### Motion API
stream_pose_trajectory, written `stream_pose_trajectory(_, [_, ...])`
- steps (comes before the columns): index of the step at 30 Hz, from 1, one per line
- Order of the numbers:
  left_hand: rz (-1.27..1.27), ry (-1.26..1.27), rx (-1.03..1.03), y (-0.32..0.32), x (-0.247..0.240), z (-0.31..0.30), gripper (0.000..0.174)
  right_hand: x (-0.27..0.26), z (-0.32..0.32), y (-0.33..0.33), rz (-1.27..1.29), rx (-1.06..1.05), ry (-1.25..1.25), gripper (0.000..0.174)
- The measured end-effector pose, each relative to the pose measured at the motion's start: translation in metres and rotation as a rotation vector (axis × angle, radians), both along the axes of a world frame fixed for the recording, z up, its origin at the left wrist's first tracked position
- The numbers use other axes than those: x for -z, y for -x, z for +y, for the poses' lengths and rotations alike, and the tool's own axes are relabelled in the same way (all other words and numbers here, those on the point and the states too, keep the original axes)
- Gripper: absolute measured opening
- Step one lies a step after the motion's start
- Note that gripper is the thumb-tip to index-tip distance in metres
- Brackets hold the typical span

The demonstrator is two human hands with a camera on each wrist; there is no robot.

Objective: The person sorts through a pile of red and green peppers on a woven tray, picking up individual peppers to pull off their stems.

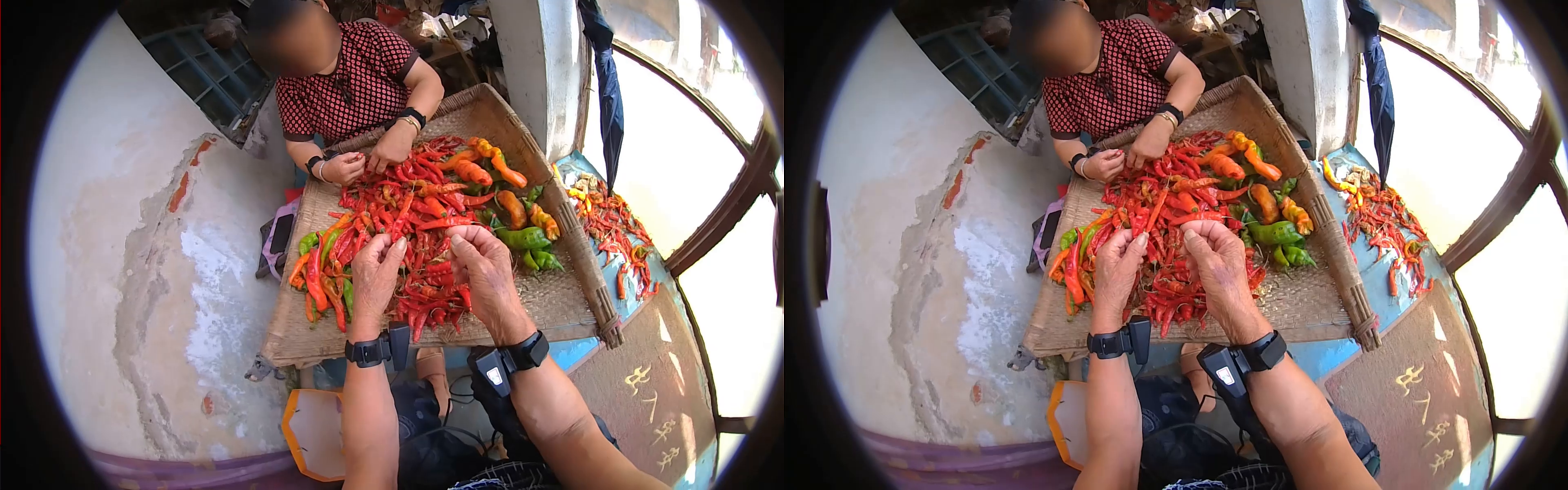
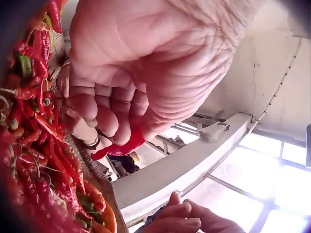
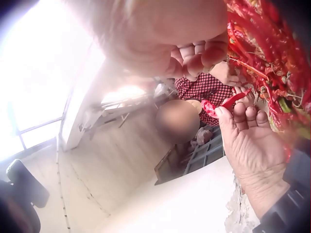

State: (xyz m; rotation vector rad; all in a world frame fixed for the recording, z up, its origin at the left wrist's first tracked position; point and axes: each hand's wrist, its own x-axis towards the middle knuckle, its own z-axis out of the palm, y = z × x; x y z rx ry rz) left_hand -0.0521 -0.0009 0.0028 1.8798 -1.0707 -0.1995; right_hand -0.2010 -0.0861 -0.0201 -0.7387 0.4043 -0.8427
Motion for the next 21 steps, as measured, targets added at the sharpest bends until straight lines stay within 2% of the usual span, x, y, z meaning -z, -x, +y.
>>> stream_pose_trajectory(2, [0.389,0.096,0.004,0.007,-0.009,0.003,0.026,-0.001,0.001,0.001,-0.001,-0.020,-0.014,0.013])
stream_pose_trajectory(3, [0.468,0.107,0.034,0.004,-0.010,0.004,0.023,-0.001,0.001,0.002,0.005,-0.010,-0.006,0.013])
stream_pose_trajectory(4, [0.485,0.163,0.063,-0.003,-0.006,0.003,0.024,-0.001,0.001,0.002,0.010,-0.003,-0.003,0.013])
stream_pose_trajectory(6, [0.513,0.403,-0.024,-0.017,0.005,-0.006,0.035,-0.001,0.002,0.002,-0.001,-0.006,0.008,0.013])
stream_pose_trajectory(7, [0.522,0.398,-0.027,-0.023,0.011,-0.010,0.035,-0.001,0.001,0.001,-0.003,-0.002,0.015,0.013])
stream_pose_trajectory(9, [0.364,0.308,-0.320,-0.031,0.027,-0.014,0.059,-0.001,-0.003,0.002,-0.001,0.012,0.010,0.013])
stream_pose_trajectory(10, [0.389,0.284,-0.332,-0.029,0.034,-0.008,0.059,0.001,-0.003,0.004,-0.003,0.026,0.007,0.013])
stream_pose_trajectory(12, [-0.002,-0.159,-0.182,-0.027,0.041,-0.003,0.070,0.002,-0.008,0.002,0.024,0.045,-0.009,0.013])
stream_pose_trajectory(13, [0.093,-0.151,-0.063,-0.018,0.039,-0.004,0.057,0.003,-0.009,-0.001,0.001,0.085,-0.017,0.014])
stream_pose_trajectory(14, [0.115,-0.164,-0.061,-0.007,0.037,-0.005,0.057,0.005,-0.006,-0.001,-0.021,0.127,-0.024,0.014])
stream_pose_trajectory(16, [-0.312,-0.315,0.133,0.009,0.030,-0.014,0.041,0.003,-0.005,-0.001,-0.023,0.145,-0.017,0.014])
stream_pose_trajectory(17, [-0.519,-0.240,0.174,0.012,0.039,-0.015,0.029,0.003,-0.005,-0.002,-0.043,0.140,-0.029,0.014])
stream_pose_trajectory(21, [-0.593,-0.311,0.181,0.021,0.042,-0.013,0.030,0.005,-0.007,0.000,-0.078,0.147,-0.024,0.013])
